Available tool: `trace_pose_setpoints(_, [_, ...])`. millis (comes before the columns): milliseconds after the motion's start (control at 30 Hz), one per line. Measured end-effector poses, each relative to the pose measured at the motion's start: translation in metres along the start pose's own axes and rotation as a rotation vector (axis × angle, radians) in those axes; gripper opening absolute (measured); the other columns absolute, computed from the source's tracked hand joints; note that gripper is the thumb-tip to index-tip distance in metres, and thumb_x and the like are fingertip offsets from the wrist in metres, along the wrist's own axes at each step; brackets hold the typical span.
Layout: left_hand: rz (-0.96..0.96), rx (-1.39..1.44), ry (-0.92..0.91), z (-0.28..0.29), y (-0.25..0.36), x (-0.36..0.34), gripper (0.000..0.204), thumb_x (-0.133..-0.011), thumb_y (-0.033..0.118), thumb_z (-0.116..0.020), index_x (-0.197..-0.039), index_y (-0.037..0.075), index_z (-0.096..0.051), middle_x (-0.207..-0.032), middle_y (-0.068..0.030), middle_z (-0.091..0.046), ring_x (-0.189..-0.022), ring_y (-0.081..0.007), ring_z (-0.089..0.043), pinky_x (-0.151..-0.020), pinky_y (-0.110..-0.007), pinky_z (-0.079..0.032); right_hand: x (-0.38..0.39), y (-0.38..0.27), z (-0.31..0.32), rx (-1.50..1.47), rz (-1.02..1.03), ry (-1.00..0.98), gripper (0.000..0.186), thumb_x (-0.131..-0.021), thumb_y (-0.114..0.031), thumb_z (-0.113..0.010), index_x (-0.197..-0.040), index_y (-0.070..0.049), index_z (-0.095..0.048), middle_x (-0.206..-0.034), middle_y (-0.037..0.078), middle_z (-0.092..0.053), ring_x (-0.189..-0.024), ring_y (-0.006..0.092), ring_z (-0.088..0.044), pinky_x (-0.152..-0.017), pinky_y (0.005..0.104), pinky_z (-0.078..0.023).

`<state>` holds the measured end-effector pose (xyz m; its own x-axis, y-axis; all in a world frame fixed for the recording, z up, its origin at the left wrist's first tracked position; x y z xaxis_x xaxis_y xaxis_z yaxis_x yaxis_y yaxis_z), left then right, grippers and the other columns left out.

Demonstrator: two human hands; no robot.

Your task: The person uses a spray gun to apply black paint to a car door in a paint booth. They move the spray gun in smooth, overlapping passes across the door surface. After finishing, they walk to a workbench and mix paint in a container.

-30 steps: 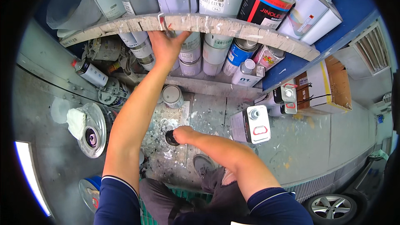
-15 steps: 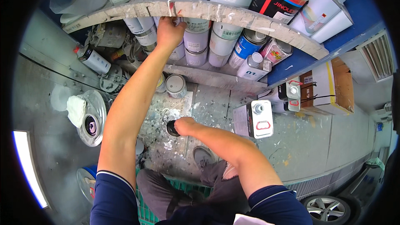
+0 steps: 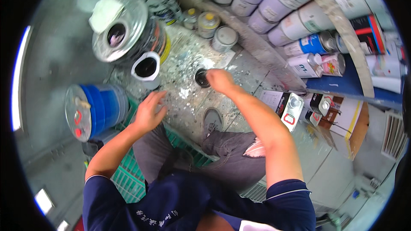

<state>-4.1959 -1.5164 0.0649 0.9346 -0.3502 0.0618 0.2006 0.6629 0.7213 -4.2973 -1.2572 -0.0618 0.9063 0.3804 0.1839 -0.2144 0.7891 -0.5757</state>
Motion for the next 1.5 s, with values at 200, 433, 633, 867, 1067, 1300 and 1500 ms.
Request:
trace_pose_setpoints(200, [0.244,-0.377,0.012,0.002,-0.092,0.133,0.058,-0.081,0.026,-0.071,-0.132,0.004,-0.052,-0.138,-0.0195,-0.049,-0.127,-0.0393,-0.045,-0.107,-0.047,-0.036,-0.009,-0.009,-0.011,0.055,-0.038,-0.058,0.025,-0.092,-0.027,-0.052,-0.089,-0.006,-0.065,-0.089,0.019,-0.068,-0.086,0.0411,-0.064,-0.075,0.0513,-0.050])
trace_pose_setpoints(433, [0.388,-0.295,0.121,-0.001,-0.116,0.165,0.053,-0.081,0.031,-0.070,-0.125,0.002,-0.058,-0.136,-0.0208,-0.051,-0.128,-0.0389,-0.046,-0.108,-0.047,-0.035,-0.035,0.027,-0.011,-0.030,-0.312,-0.027,0.034,-0.090,-0.031,-0.055,-0.114,-0.009,-0.063,-0.102,0.021,-0.069,-0.097,0.0411,-0.065,-0.084,0.0498,-0.051])
trace_pose_setpoints(633, [0.423,-0.283,0.160,0.004,-0.125,0.175,0.048,-0.081,0.029,-0.069,-0.122,0.004,-0.061,-0.136,-0.0185,-0.053,-0.128,-0.0375,-0.047,-0.108,-0.046,-0.035,-0.016,0.059,0.020,-0.250,-0.430,-0.040,0.043,-0.091,-0.029,-0.060,-0.126,-0.004,-0.057,-0.100,0.014,-0.071,-0.079,0.0288,-0.069,-0.071,0.0411,-0.054])
trace_pose_setpoints(867, [0.415,-0.211,0.171,-0.003,-0.141,0.184,0.042,-0.084,0.020,-0.068,-0.121,0.002,-0.061,-0.134,-0.0196,-0.055,-0.125,-0.0381,-0.050,-0.108,-0.043,-0.038,0.207,0.118,0.002,-1.004,-0.829,-0.177,0.057,-0.087,-0.035,-0.071,-0.128,0.001,-0.056,-0.099,0.010,-0.069,-0.080,0.0201,-0.066,-0.069,0.0351,-0.052])
trace_pose_setpoints(1067, [0.376,-0.247,0.094,-0.008,-0.143,0.171,0.043,-0.085,0.018,-0.066,-0.125,0.001,-0.058,-0.137,-0.0200,-0.052,-0.127,-0.0385,-0.048,-0.109,-0.043,-0.036,0.365,0.178,-0.014,-0.617,-0.993,1.017,0.096,-0.076,-0.035,-0.083,-0.145,0.008,-0.032,-0.138,0.024,-0.049,-0.127,0.0311,-0.048,-0.106,0.0427,-0.037])
trace_pose_setpoints(1300, [0.350,-0.272,0.035,-0.007,-0.142,0.165,0.043,-0.087,0.018,-0.064,-0.126,0.002,-0.056,-0.138,-0.0201,-0.050,-0.128,-0.0393,-0.046,-0.110,-0.044,-0.035,0.345,0.153,0.016,-0.528,-0.627,1.213,0.110,-0.074,-0.024,-0.085,-0.151,0.007,-0.013,-0.152,0.027,-0.026,-0.142,0.0344,-0.025,-0.117,0.0426,-0.019])
trace_pose_setpoints(1500, [0.348,-0.328,0.017,-0.004,-0.145,0.167,0.044,-0.088,0.020,-0.063,-0.127,0.002,-0.055,-0.138,-0.0207,-0.050,-0.129,-0.0397,-0.046,-0.110,-0.044,-0.035,0.307,0.158,0.030,-0.425,-0.556,1.393,0.121,-0.073,-0.018,-0.086,-0.151,0.009,0.004,-0.155,0.029,-0.015,-0.144,0.0350,-0.021,-0.119,0.0452,-0.015])
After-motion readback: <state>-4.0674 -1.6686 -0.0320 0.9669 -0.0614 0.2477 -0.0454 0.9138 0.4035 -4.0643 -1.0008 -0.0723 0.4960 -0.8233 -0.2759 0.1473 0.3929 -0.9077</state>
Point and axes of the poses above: each hand's wrist, its own x-axis away from the middle knuckle, its own z-axis out of the back of the hand, y = z × x, the point moved 6 cm from there along -x, towards the middle knuckle
